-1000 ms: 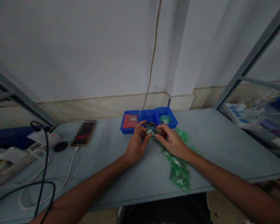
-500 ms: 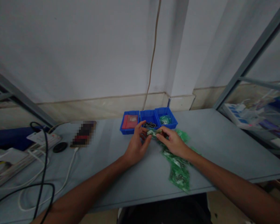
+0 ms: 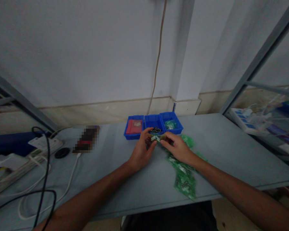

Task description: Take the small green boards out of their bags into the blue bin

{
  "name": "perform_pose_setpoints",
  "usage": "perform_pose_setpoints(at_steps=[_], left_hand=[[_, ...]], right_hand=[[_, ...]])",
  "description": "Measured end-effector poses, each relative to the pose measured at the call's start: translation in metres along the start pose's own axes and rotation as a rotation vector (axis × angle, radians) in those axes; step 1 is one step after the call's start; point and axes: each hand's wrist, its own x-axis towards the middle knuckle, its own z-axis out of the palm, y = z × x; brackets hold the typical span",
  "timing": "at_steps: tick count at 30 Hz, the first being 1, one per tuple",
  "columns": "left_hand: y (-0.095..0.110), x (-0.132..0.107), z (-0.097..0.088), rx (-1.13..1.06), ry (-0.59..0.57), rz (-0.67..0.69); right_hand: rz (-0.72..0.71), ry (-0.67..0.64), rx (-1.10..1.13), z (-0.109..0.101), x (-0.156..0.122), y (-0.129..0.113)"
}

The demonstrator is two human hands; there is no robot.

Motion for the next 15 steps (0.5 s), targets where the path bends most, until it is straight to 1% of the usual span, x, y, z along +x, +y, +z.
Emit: perform_pose_setpoints(at_steps=[3,8,15], left_hand=[[-0.0007,0.0001,-0.0001,-0.002,-0.004,-0.007],[0.0002,0.0000,0.0004,0.012,-0.008,-0.006],[-0.0007,0.0000,0.0001,0.038,0.003,-0.018]], right_hand=[[0.008,0.001,0.024,0.0004,-0.0006,-0.0005],[0.027,0.045,0.076,-0.0004,-0.0008,-0.0001],[0.008,0.061,0.123,-0.0009,-0.0006,0.0007]])
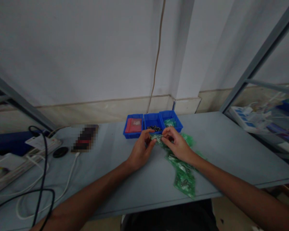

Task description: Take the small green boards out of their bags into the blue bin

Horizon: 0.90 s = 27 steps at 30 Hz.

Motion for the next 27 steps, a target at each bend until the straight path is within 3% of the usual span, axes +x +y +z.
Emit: perform_pose_setpoints(at_steps=[7,18,27], left_hand=[[0.005,-0.001,-0.003,0.025,0.014,0.002],[0.011,0.000,-0.008,0.094,-0.067,0.092],[0.017,-0.001,-0.009,0.182,-0.021,0.189]], right_hand=[[-0.047,-0.023,-0.049,-0.002,-0.001,-0.009],[0.017,0.036,-0.067,-0.002,0.002,-0.006],[0.107,0.101,-0.023,-0.001,0.002,-0.006]])
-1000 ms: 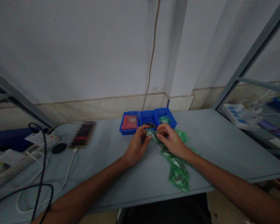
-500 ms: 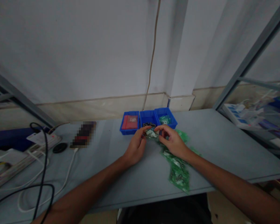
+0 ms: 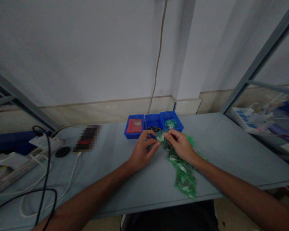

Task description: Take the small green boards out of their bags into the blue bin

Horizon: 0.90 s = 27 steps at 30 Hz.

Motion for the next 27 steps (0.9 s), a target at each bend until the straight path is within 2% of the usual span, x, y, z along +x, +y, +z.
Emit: perform_pose_setpoints(at_steps=[3,8,12,18,22,27], left_hand=[[0.002,-0.002,-0.001,0.065,0.014,0.078],[0.005,-0.002,-0.001,0.143,-0.116,0.255],[0.004,-0.005,0.000,0.193,-0.120,0.305],[-0.007,-0.007,0.005,0.179,0.025,0.154],[-0.011,-0.006,0.005,0.146,0.043,0.101],[-0.008,-0.002,0.004,0.179,0.071,0.002]], right_hand=[[0.003,0.056,0.033,-0.002,0.003,0.001],[0.001,0.063,0.056,-0.004,0.003,-0.001],[-0.011,0.085,0.059,-0.003,0.001,-0.006],[-0.090,0.089,0.083,-0.002,0.001,-0.008],[-0.082,0.035,0.145,-0.003,0.000,-0.008],[-0.143,-0.007,0.051,-0.003,-0.002,-0.007]])
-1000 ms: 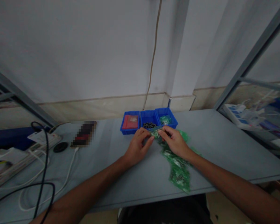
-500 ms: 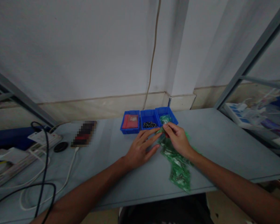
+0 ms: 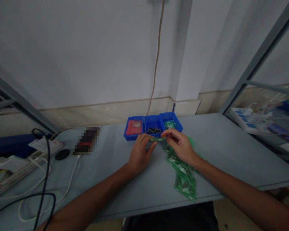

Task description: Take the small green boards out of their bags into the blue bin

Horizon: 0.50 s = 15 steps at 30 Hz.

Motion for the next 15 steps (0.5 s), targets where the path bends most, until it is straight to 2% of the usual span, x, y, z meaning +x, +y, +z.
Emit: perform_pose_setpoints(at_steps=[6,11,15], left_hand=[[0.0010,0.0031,-0.0002,0.002,0.005,-0.086],[0.0019,0.0031,-0.0011,-0.032,-0.017,-0.056],[0.0026,0.0018,-0.0014,-0.070,0.012,-0.007]], right_hand=[[-0.019,-0.052,-0.052,0.0017,-0.0002,0.0073],[0.031,-0.012,0.044,0.0016,0.0001,0.0033],[0.012,-0.027,-0.020,0.0007,0.0013,0.0007]])
